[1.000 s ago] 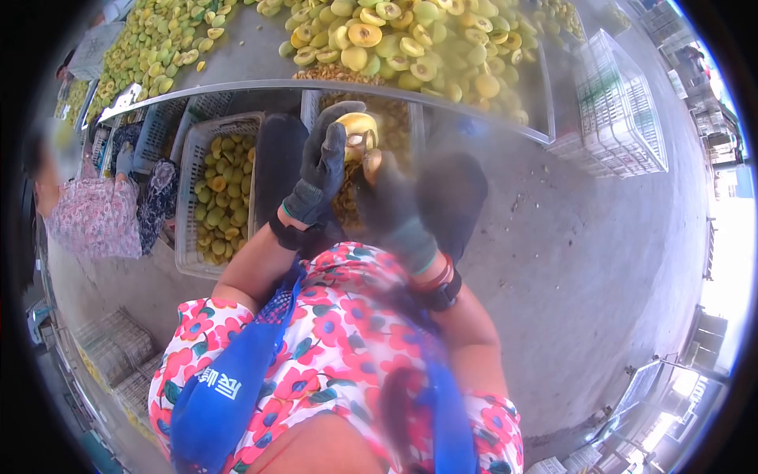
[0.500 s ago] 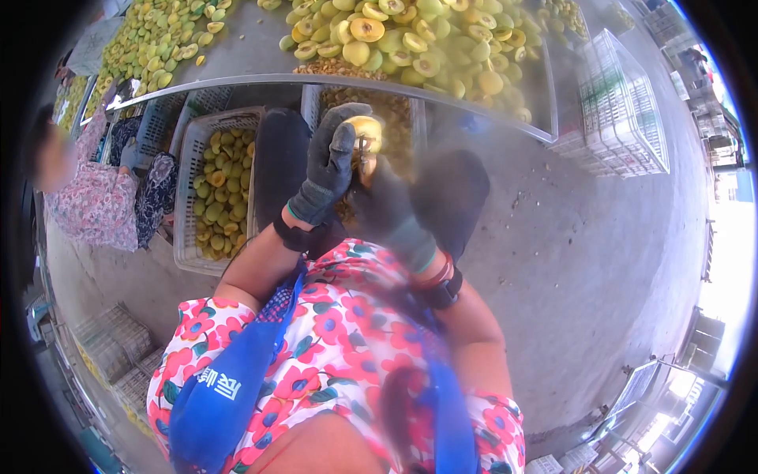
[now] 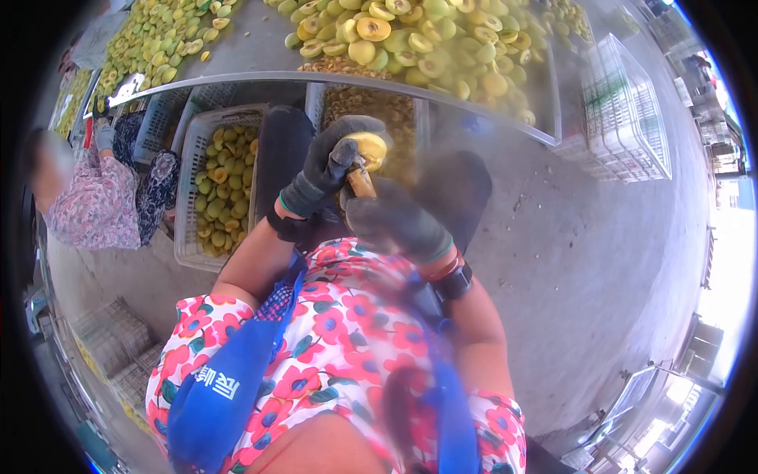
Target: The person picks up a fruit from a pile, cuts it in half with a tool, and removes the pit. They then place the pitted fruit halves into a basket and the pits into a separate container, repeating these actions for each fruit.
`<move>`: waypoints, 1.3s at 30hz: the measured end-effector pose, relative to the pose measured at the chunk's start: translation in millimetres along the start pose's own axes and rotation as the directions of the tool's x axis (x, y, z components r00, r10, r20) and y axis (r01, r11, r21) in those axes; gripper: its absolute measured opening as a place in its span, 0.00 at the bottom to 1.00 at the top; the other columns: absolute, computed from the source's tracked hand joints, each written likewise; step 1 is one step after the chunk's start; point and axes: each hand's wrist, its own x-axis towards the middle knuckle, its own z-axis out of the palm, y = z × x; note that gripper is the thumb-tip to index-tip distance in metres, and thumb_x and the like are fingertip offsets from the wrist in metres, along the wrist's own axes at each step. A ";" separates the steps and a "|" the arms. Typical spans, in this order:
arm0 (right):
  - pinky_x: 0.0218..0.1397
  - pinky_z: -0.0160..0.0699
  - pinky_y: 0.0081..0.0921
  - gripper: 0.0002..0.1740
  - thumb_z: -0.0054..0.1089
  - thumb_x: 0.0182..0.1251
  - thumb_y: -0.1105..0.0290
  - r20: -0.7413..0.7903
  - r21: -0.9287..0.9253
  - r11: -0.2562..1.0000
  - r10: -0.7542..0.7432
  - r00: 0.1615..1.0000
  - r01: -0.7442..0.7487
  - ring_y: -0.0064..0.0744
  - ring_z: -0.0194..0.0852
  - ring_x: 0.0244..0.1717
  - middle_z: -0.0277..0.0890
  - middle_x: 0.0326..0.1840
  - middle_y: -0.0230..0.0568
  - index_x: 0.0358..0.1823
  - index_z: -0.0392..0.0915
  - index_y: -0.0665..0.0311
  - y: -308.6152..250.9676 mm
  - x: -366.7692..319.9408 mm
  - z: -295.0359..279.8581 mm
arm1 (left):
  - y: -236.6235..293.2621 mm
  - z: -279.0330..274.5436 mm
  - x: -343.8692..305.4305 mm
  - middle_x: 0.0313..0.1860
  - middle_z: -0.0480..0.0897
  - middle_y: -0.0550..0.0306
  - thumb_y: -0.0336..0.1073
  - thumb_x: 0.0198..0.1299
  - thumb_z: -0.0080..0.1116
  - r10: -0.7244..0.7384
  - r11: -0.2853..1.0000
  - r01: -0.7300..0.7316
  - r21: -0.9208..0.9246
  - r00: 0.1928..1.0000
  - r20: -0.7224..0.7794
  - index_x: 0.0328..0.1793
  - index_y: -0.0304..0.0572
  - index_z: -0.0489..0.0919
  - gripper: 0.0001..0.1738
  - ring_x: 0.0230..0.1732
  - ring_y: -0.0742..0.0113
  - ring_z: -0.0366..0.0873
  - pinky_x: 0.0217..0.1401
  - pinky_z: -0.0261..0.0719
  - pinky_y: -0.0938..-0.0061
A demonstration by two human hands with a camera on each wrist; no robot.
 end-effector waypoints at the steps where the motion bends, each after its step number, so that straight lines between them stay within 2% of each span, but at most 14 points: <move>1: 0.12 0.55 0.18 0.10 0.55 0.61 0.74 0.042 0.135 0.986 0.088 0.995 -0.092 0.18 0.55 0.11 0.61 0.18 0.29 0.42 0.66 0.67 0.0 -1.1 -1.5 | 5.2 -1.9 1.2 0.43 0.79 0.54 0.50 0.68 0.44 -0.007 1.000 0.007 -0.004 0.999 0.034 0.54 0.36 0.73 0.24 0.45 0.69 0.77 0.47 0.77 0.75; 5: 0.13 0.56 0.18 0.10 0.56 0.61 0.74 0.047 -0.170 0.982 -0.080 0.996 0.087 0.18 0.57 0.12 0.62 0.19 0.29 0.42 0.68 0.66 1.2 9.6 -1.8 | 4.5 1.2 0.3 0.42 0.79 0.54 0.50 0.69 0.42 -0.181 0.965 0.167 -0.203 0.982 -0.054 0.53 0.35 0.74 0.24 0.44 0.70 0.78 0.45 0.77 0.75; 8: 0.15 0.57 0.16 0.08 0.55 0.63 0.72 0.067 -0.292 0.945 -0.132 0.989 0.146 0.16 0.58 0.15 0.62 0.21 0.26 0.42 0.69 0.64 -0.2 16.7 5.9 | 13.2 -2.1 2.9 0.42 0.79 0.54 0.49 0.70 0.40 -0.499 0.729 0.332 -0.599 0.856 -0.133 0.53 0.35 0.73 0.23 0.43 0.70 0.78 0.44 0.78 0.75; 11: 0.20 0.59 0.14 0.04 0.51 0.67 0.72 0.076 -0.391 0.884 -0.244 0.967 0.254 0.13 0.59 0.22 0.60 0.24 0.21 0.41 0.69 0.60 5.5 25.6 11.2 | -2.6 -23.3 2.2 0.41 0.79 0.52 0.47 0.71 0.39 -0.358 0.921 0.238 -0.309 0.830 -0.427 0.53 0.35 0.73 0.22 0.42 0.66 0.79 0.46 0.78 0.73; 12: 0.21 0.60 0.14 0.04 0.50 0.67 0.73 0.033 -0.362 0.889 -0.289 0.957 0.281 0.13 0.60 0.22 0.60 0.24 0.21 0.41 0.69 0.60 8.0 31.4 4.5 | 1.0 -45.1 0.8 0.41 0.79 0.48 0.46 0.71 0.38 0.147 0.794 0.136 0.593 0.903 -0.404 0.53 0.34 0.73 0.21 0.44 0.59 0.78 0.48 0.76 0.70; 15: 0.23 0.60 0.16 0.04 0.49 0.66 0.76 0.027 -0.885 0.402 -0.460 0.888 0.236 0.13 0.59 0.23 0.61 0.24 0.21 0.37 0.67 0.57 13.2 41.7 -24.2 | 14.1 -103.1 -6.7 0.44 0.79 0.46 0.45 0.70 0.39 0.175 0.760 0.233 0.606 0.826 -0.536 0.50 0.37 0.75 0.20 0.49 0.54 0.76 0.55 0.73 0.66; 17: 0.23 0.60 0.15 0.03 0.48 0.66 0.76 -0.219 -0.671 0.739 -0.271 0.938 0.057 0.12 0.58 0.22 0.61 0.24 0.22 0.36 0.67 0.57 9.2 44.9 -24.1 | 10.2 -160.7 -21.0 0.49 0.78 0.44 0.46 0.68 0.45 0.256 0.489 0.419 0.765 0.769 -0.585 0.52 0.37 0.75 0.19 0.51 0.51 0.75 0.56 0.72 0.64; 18: 0.20 0.60 0.16 0.01 0.50 0.65 0.73 -0.236 -0.668 0.741 -0.301 0.924 0.070 0.14 0.59 0.19 0.63 0.22 0.25 0.35 0.68 0.59 10.6 46.2 -26.0 | -0.3 -187.4 -25.5 0.51 0.78 0.42 0.46 0.66 0.49 0.329 0.256 0.497 0.829 0.761 -0.559 0.53 0.37 0.75 0.20 0.52 0.49 0.75 0.57 0.72 0.63; 21: 0.14 0.61 0.18 0.06 0.53 0.65 0.68 -0.263 -0.660 0.745 -0.353 0.898 0.100 0.17 0.63 0.13 0.67 0.18 0.28 0.35 0.69 0.62 11.7 52.5 -30.6 | 1.3 -205.0 -10.9 0.52 0.77 0.42 0.48 0.61 0.55 0.409 0.039 0.409 0.912 0.826 -0.388 0.55 0.38 0.74 0.23 0.55 0.48 0.74 0.58 0.71 0.62; 28: 0.21 0.64 0.14 0.11 0.51 0.65 0.71 -0.248 -0.720 0.690 -0.363 0.898 0.080 0.13 0.64 0.21 0.69 0.27 0.24 0.47 0.72 0.64 16.6 58.8 -70.0 | -95.4 -115.7 98.1 0.49 0.79 0.42 0.48 0.52 0.62 0.120 0.438 0.129 0.890 0.972 -0.200 0.54 0.39 0.74 0.28 0.54 0.44 0.74 0.58 0.70 0.58; 30: 0.21 0.64 0.13 0.13 0.51 0.65 0.72 -0.235 -0.736 0.670 -0.384 0.893 0.095 0.12 0.63 0.22 0.69 0.28 0.24 0.50 0.72 0.65 17.9 54.8 -73.5 | -149.3 -103.6 121.9 0.52 0.75 0.40 0.46 0.48 0.66 0.122 0.423 0.012 0.906 0.990 -0.070 0.57 0.39 0.70 0.33 0.54 0.44 0.73 0.57 0.71 0.58; 32: 0.20 0.62 0.14 0.11 0.50 0.65 0.71 -0.262 -0.697 0.706 -0.416 0.871 0.128 0.12 0.62 0.20 0.68 0.26 0.24 0.48 0.71 0.64 14.3 48.7 -54.9 | -177.8 -85.7 136.6 0.56 0.72 0.40 0.47 0.47 0.65 0.030 0.363 0.109 0.925 0.991 -0.128 0.60 0.40 0.67 0.36 0.57 0.44 0.70 0.58 0.71 0.58; 35: 0.15 0.53 0.15 0.07 0.50 0.68 0.64 -0.328 -0.626 0.769 -0.410 0.851 0.129 0.12 0.55 0.14 0.62 0.19 0.23 0.33 0.67 0.58 0.2 36.9 -16.9 | -183.2 -77.1 146.8 0.58 0.67 0.37 0.43 0.47 0.63 -0.052 0.352 0.184 0.918 0.983 -0.178 0.60 0.41 0.63 0.34 0.60 0.43 0.67 0.58 0.71 0.58; 39: 0.17 0.56 0.14 0.04 0.52 0.65 0.70 -0.280 -0.641 0.756 -0.390 0.877 0.132 0.12 0.57 0.16 0.62 0.21 0.23 0.36 0.67 0.59 4.4 40.4 -26.2 | -194.3 -87.2 147.9 0.52 0.72 0.40 0.45 0.46 0.66 -0.049 0.292 0.182 0.939 0.983 -0.175 0.55 0.41 0.65 0.33 0.53 0.46 0.73 0.53 0.74 0.58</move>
